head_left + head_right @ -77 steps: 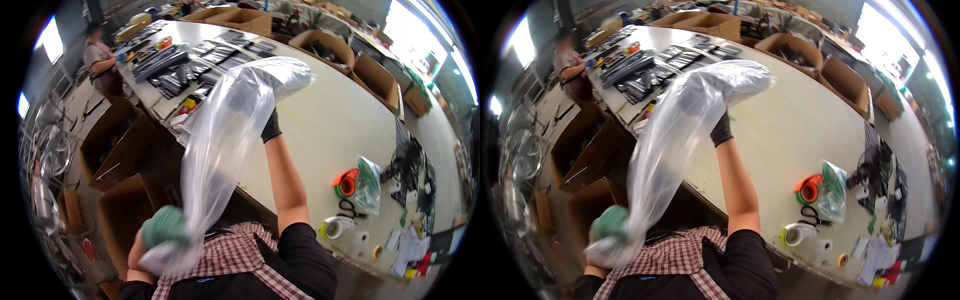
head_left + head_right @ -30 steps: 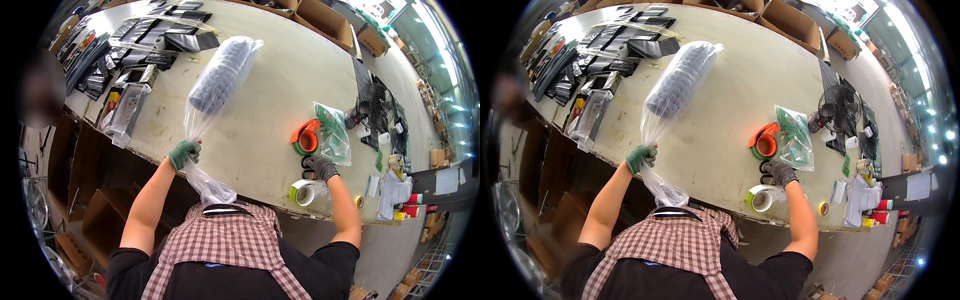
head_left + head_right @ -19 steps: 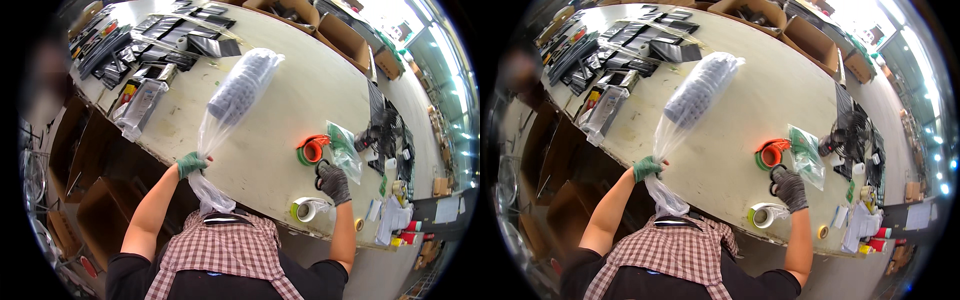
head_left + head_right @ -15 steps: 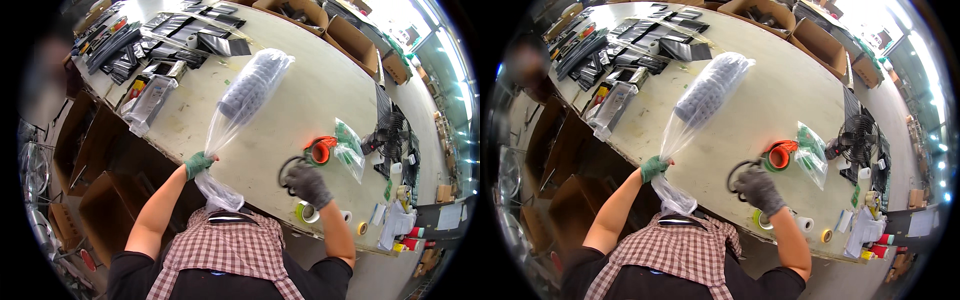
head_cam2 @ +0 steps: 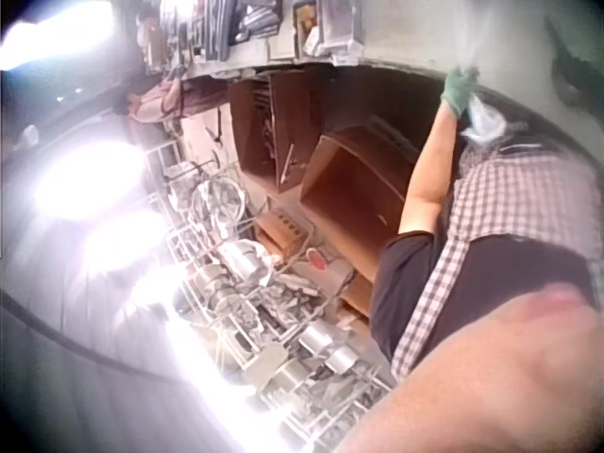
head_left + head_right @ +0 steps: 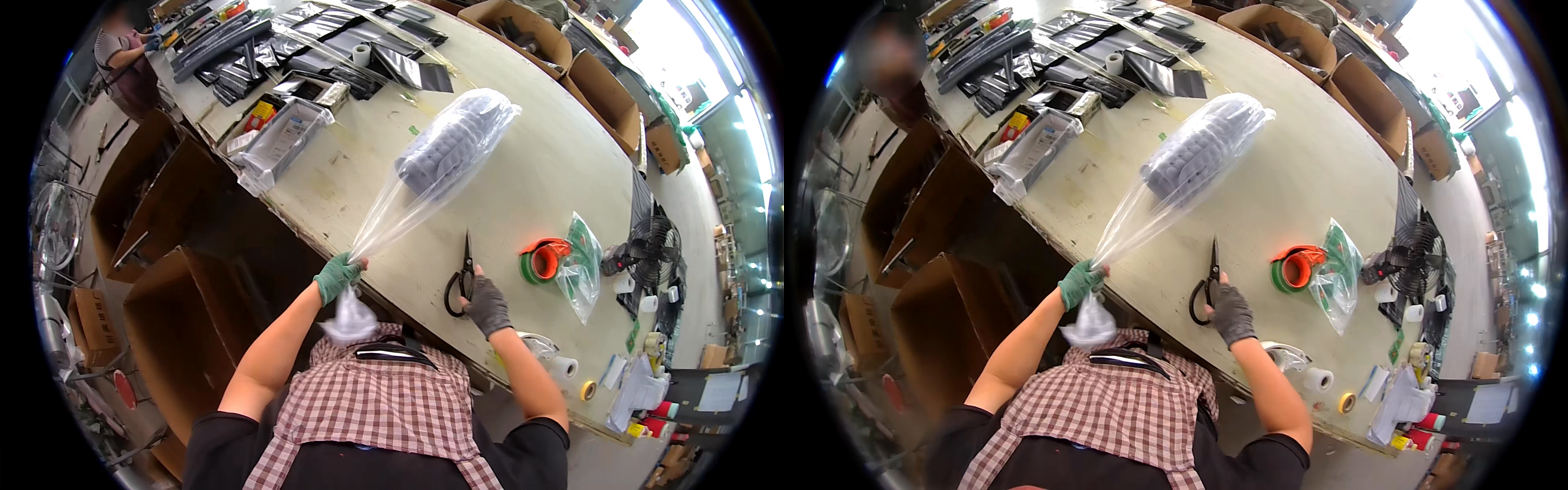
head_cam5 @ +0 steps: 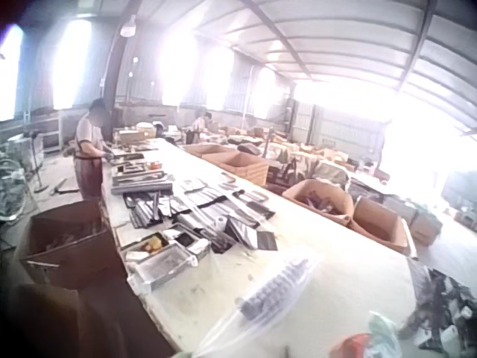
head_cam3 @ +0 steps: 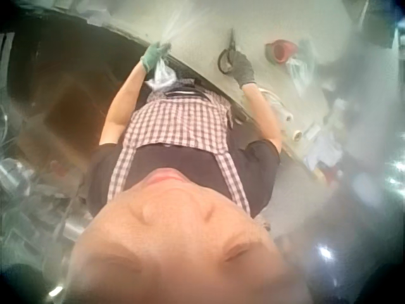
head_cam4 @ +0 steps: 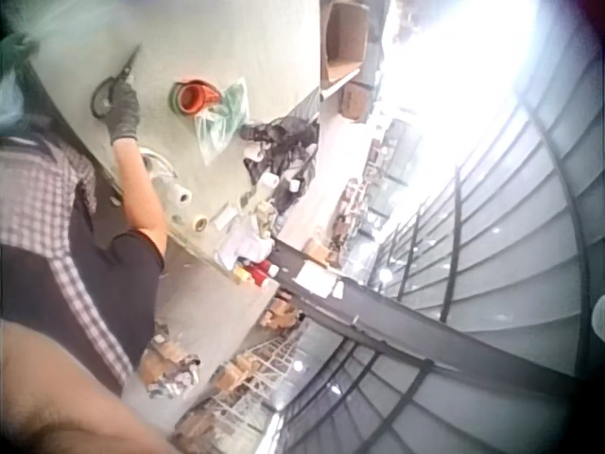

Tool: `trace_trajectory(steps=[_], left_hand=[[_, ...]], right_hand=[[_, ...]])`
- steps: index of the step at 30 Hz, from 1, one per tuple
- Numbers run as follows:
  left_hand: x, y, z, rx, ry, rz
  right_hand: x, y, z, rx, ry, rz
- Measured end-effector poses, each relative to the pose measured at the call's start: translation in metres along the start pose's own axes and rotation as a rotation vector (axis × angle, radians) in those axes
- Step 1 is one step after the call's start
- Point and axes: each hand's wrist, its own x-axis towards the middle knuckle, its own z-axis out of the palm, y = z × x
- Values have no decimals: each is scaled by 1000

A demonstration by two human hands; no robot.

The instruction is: The person rolls a gray textured mat, slides a plastic sleeve over it, and places it into a larger plastic bag before using shears to trim the excess plastic.

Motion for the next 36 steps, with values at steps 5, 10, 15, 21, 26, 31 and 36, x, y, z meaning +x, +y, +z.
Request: trace_trajectory(steps=[5, 10, 15, 21, 26, 31, 36], left_hand=[[-13, -4, -17, 279, 88, 138], [-3, -3, -20, -175, 192, 50], [-23, 16, -24, -101, 74, 6], [-30, 11, -34, -12, 9, 31], [-34, 4, -35, 322, 32, 121], [-59, 8, -49, 1000, -38, -87], [-77, -4, -126, 1526, 333, -514]], right_hand=[[25, 0, -11, -11, -207, 192], [13, -23, -40, 1372, -591, 558], [20, -48, -6, 1060, -836, 32], [64, -132, 15, 802, -938, -211], [97, -158, 31, 588, -839, -225], [97, -161, -12, 652, -746, -129], [54, -109, -73, 223, -523, -305]])
